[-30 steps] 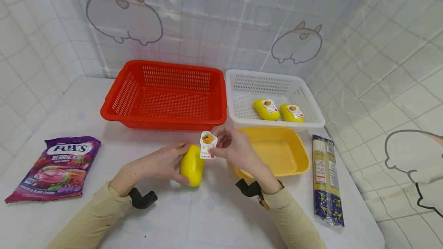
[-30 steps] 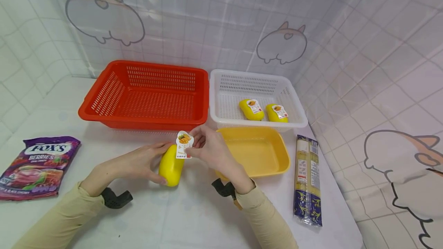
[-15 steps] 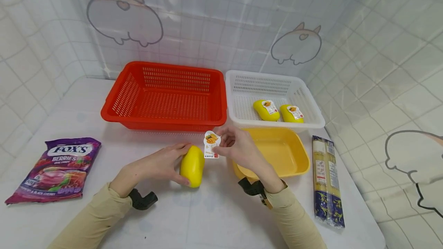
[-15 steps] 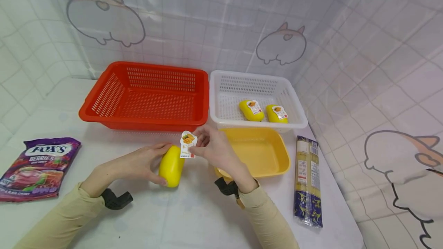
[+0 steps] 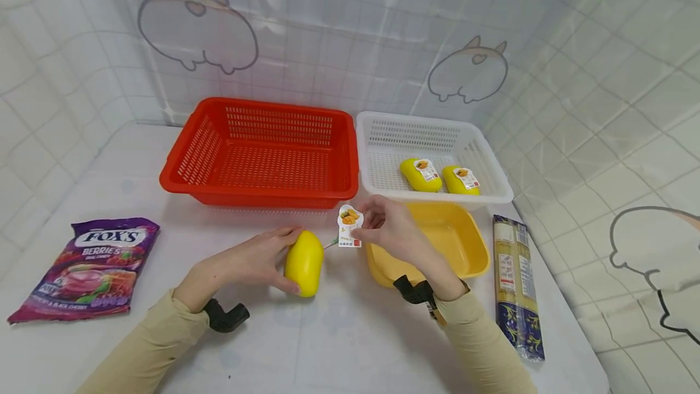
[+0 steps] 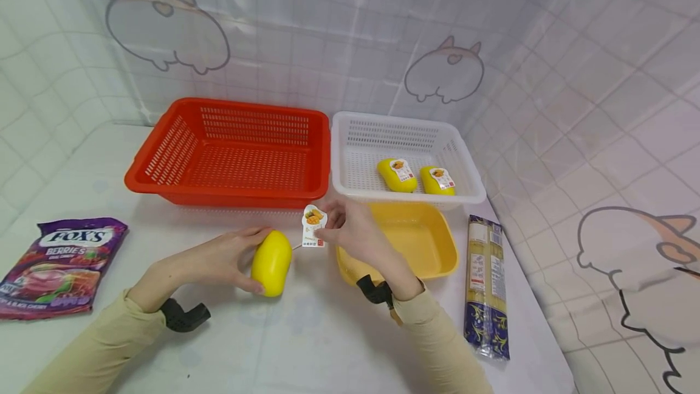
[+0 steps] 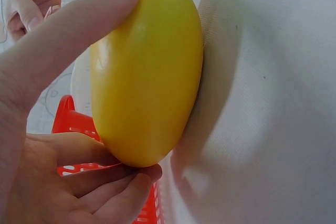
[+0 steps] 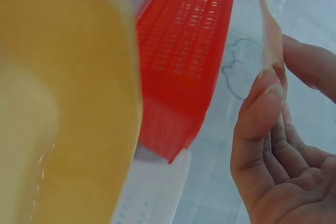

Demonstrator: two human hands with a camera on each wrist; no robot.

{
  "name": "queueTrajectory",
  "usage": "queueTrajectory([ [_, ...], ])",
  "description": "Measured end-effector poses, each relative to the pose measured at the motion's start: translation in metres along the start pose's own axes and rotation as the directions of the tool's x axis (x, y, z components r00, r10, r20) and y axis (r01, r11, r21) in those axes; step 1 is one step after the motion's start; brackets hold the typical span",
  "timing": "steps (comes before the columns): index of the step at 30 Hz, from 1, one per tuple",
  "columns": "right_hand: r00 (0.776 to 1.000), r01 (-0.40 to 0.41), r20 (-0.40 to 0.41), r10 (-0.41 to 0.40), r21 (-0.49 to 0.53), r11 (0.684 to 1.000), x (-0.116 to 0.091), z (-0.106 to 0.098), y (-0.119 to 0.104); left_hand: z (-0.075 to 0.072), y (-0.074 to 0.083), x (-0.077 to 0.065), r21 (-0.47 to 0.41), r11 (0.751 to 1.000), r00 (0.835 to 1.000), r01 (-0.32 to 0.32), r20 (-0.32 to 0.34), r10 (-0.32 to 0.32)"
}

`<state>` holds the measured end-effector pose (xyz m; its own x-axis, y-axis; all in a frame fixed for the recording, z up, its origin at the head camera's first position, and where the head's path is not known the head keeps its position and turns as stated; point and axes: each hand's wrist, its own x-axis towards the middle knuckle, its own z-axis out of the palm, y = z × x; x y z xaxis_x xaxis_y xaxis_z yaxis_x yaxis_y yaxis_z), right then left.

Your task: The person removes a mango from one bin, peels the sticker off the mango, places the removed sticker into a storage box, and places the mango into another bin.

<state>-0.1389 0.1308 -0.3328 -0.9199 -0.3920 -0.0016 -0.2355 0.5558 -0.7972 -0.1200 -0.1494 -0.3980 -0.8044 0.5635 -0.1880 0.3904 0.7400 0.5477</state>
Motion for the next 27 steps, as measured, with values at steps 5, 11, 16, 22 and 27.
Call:
queueTrajectory([
  [5,1.000,-0.025,0.005,0.026,-0.023,0.999,0.000,-0.007,0.004,-0.001,0.001,0.000,-0.007,1.000,1.000,0.007,0.014,-0.007],
  [11,1.000,-0.029,-0.005,0.028,-0.061,0.998,0.001,-0.016,0.008,-0.001,0.000,0.000,0.000,1.000,1.000,0.008,0.016,-0.008],
  [16,0.999,-0.033,0.001,0.033,-0.079,0.996,0.002,-0.023,0.013,0.000,-0.001,0.000,-0.001,1.000,1.000,0.010,0.014,-0.010],
  [22,0.998,-0.049,0.023,0.052,-0.120,0.992,0.005,-0.033,0.018,-0.001,-0.001,0.000,-0.011,1.000,1.000,0.014,0.013,-0.014],
  [27,0.997,-0.055,0.053,0.064,-0.159,0.986,0.007,-0.041,0.024,-0.001,0.001,0.000,-0.014,1.000,1.000,0.016,0.012,-0.016],
])
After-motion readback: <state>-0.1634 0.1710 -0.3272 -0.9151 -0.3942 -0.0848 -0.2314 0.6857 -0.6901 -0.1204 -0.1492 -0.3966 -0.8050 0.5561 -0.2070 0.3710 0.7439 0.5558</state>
